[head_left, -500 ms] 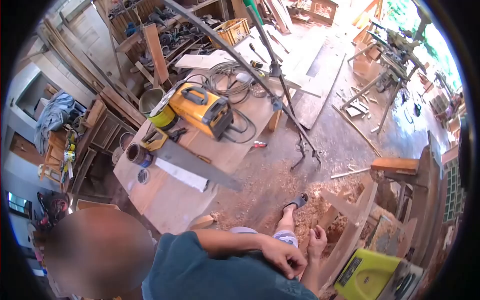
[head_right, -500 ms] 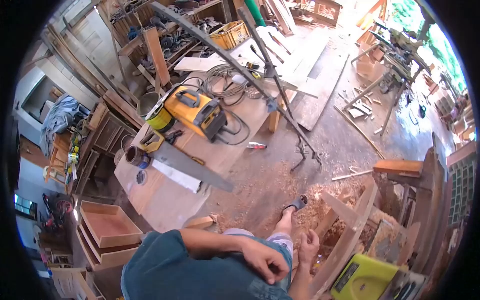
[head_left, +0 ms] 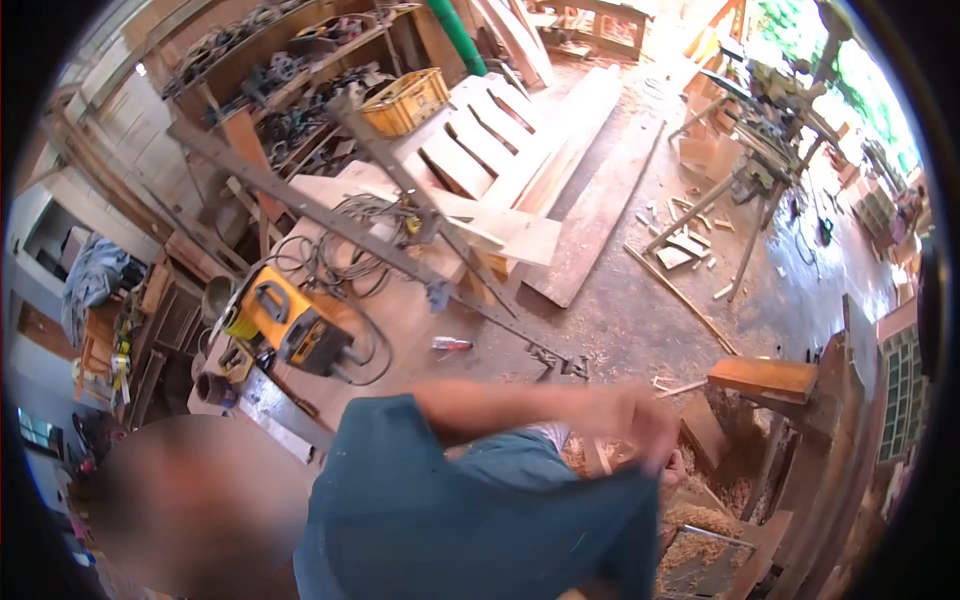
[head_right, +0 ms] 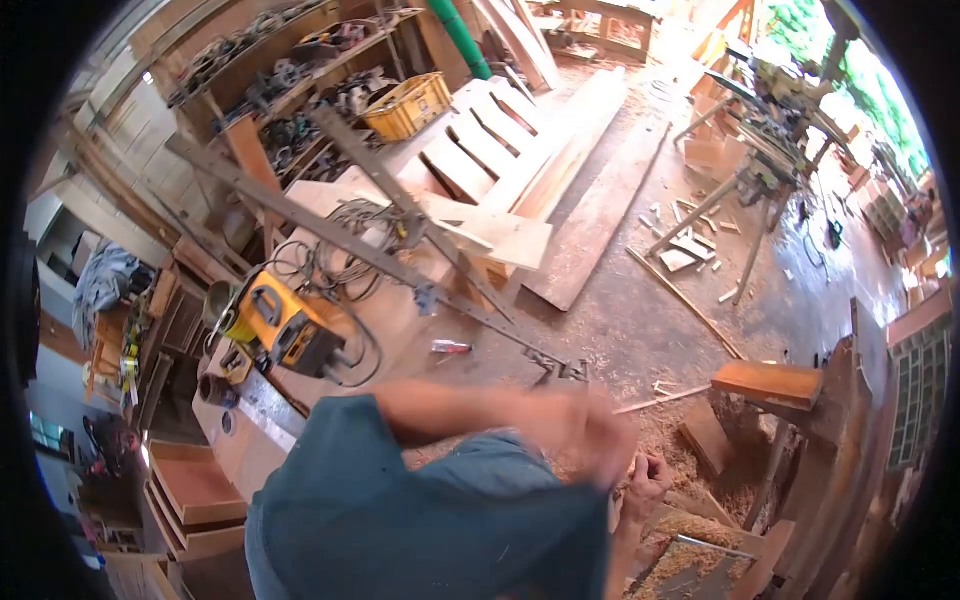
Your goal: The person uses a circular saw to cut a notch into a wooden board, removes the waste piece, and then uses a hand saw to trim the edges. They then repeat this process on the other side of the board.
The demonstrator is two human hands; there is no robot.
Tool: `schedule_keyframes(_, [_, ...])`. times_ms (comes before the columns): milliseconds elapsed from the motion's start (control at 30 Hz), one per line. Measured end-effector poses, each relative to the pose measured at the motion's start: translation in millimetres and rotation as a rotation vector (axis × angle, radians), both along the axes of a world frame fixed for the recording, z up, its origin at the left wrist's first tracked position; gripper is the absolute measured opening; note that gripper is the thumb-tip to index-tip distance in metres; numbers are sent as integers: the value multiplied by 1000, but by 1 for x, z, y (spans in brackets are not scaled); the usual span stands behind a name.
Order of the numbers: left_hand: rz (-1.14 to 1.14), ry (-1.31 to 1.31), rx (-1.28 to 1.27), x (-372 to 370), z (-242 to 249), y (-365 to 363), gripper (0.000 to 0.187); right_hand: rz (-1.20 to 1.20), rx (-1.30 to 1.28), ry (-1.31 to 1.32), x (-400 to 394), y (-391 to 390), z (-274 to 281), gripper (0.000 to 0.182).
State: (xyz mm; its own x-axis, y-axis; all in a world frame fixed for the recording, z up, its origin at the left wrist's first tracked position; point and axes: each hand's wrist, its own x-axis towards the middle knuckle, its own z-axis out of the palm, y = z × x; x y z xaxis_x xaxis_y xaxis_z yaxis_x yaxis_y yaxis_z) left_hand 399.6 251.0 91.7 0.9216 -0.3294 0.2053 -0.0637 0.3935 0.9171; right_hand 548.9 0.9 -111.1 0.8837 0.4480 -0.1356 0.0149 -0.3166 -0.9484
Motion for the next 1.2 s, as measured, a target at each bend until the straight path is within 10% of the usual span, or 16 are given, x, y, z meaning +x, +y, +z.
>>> schedule_keyframes(133, [260, -24, -225, 98, 15, 36, 16, -26, 85, 44, 40, 11, 7, 15])
schedule_keyframes(367, [-176, -415, 929, 232, -46, 66, 41, 449, 120, 658, 74, 74, 39, 21])
schedule_keyframes(633, [-4, -196, 743, 432, -84, 282, 46, -119, 103, 84, 345, 271, 50, 14])
schedule_keyframes(767, [275, -114, 882, 506, -79, 419, 48, 630, -283, 127, 455, 409, -4, 15])
schedule_keyframes(900, [438, 70, 556, 530, -69, 536, 48, 630, 151, 414, 525, 586, 79, 24])
schedule_keyframes(933, [535, 121, 612, 537, -71, 558, 48, 993, 38, 155, 531, 605, 44, 27])
schedule_keyframes(1033, [764, 243, 714, 559, -75, 617, 47, 1085, -45, 76, 598, 709, 23, 18])
schedule_keyframes(1067, [806, 262, 697, 569, -75, 635, 47, 688, 135, 340, 644, 741, -3, 17])
schedule_keyframes(1200, [783, 400, 530, 624, -99, 692, 49, 336, 121, 310, 731, 836, 9, 16])
